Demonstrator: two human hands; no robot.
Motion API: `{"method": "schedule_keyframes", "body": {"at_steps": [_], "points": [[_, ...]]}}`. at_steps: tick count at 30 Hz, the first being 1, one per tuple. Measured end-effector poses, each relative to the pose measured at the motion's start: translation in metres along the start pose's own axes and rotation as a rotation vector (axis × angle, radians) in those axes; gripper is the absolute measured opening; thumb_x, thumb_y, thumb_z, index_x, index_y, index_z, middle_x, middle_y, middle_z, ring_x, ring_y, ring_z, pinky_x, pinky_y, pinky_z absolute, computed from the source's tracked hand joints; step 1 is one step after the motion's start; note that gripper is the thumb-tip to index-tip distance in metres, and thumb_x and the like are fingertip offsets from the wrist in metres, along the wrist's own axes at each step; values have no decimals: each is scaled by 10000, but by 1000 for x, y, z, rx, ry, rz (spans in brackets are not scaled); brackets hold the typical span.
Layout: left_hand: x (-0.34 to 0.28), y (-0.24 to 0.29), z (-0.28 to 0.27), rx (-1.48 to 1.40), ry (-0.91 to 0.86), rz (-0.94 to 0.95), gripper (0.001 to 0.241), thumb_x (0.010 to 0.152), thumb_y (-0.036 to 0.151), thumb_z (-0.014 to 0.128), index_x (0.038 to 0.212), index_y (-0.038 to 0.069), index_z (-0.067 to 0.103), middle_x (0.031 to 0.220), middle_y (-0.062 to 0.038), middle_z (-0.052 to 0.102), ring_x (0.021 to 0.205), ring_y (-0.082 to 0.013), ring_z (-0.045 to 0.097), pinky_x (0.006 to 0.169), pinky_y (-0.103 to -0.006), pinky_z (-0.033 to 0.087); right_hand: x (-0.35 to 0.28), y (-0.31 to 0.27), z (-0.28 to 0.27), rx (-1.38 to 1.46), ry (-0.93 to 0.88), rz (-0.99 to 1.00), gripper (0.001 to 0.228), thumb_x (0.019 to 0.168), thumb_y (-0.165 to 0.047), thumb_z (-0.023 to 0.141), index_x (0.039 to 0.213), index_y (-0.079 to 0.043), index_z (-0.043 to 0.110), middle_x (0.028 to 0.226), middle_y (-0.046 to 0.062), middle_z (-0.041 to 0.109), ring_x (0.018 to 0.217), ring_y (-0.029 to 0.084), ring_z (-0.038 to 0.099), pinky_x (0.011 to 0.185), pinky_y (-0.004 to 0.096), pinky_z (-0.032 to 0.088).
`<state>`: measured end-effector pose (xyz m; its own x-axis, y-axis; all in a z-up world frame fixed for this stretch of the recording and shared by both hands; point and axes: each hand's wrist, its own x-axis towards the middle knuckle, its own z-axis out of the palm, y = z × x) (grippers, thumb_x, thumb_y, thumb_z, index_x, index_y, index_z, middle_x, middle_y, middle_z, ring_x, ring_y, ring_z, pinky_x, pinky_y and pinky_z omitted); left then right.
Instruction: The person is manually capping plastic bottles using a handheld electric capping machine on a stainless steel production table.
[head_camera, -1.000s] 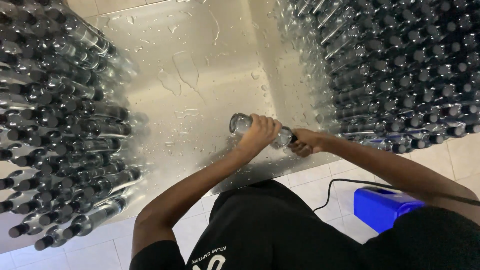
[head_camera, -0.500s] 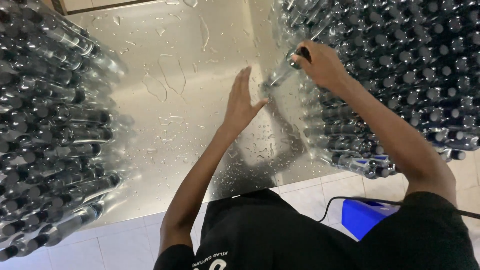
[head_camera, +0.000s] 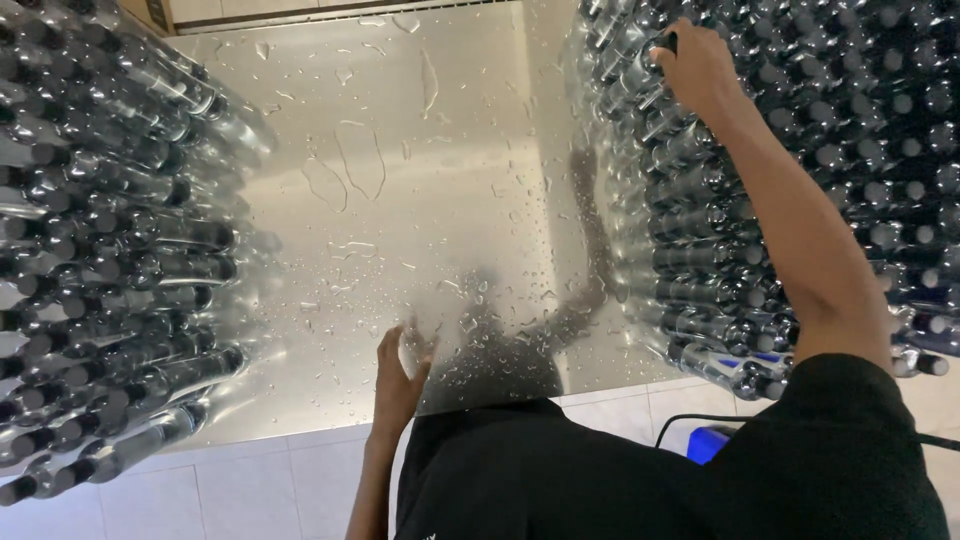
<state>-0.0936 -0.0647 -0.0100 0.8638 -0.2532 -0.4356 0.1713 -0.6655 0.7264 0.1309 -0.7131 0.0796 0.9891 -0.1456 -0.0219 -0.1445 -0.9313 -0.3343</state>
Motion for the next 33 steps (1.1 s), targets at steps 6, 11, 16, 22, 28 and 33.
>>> {"method": "schedule_keyframes", "body": {"at_steps": [6, 11, 16, 22, 28, 33], "points": [[-4, -5, 17, -64, 3, 66, 817, 1029, 380, 684, 1683, 72, 304, 1729, -215, 340, 1642, -370, 279, 1299, -535, 313, 5, 9, -2, -55, 38, -45, 414, 1269, -205, 648, 1500, 136, 610, 898, 304, 711, 897, 530, 667, 921, 711, 484], [1, -27, 29, 28, 15, 344, 732, 1096, 373, 623, 1648, 12, 306, 1664, -244, 389, 1570, -430, 343, 1268, -560, 365, 8, -23, -16, -195, -66, 163, 496, 1264, -230, 691, 1529, 165, 552, 1316, 431, 642, 1106, 600, 649, 772, 682, 587], [-12, -32, 7, -125, 79, 255, 795, 1086, 368, 653, 1709, 79, 253, 1769, -189, 296, 1654, -395, 234, 1303, -546, 305, 39, 1, 37, -907, 128, 48, 649, 1150, -487, 754, 1603, -29, 677, 1532, 281, 611, 1311, 457, 595, 932, 582, 570], [-11, -22, -49, -921, 203, -221, 905, 933, 462, 716, 1673, 117, 327, 1707, -149, 440, 1489, -319, 529, 1049, -434, 597, 8, -292, 69, -112, -406, -224, 547, 1088, -314, 660, 1512, 31, 632, 1524, 329, 585, 1294, 482, 578, 1096, 611, 441], [-29, -36, -110, -1328, 407, -272, 629, 1107, 212, 600, 1650, 48, 329, 1531, -265, 574, 1259, -354, 714, 977, -441, 664, -29, -549, 191, 297, -326, -620, 441, 1149, -291, 674, 1529, -74, 623, 1163, 232, 767, 1035, 398, 768, 880, 530, 609], [-28, -85, -105, -1118, 422, -158, 597, 1070, 146, 608, 1623, 88, 392, 1518, -234, 578, 1268, -302, 678, 897, -387, 656, -21, -665, 238, 81, -146, -803, 517, 1202, -484, 558, 1592, -147, 516, 1196, 183, 746, 997, 345, 799, 790, 489, 659]]}}
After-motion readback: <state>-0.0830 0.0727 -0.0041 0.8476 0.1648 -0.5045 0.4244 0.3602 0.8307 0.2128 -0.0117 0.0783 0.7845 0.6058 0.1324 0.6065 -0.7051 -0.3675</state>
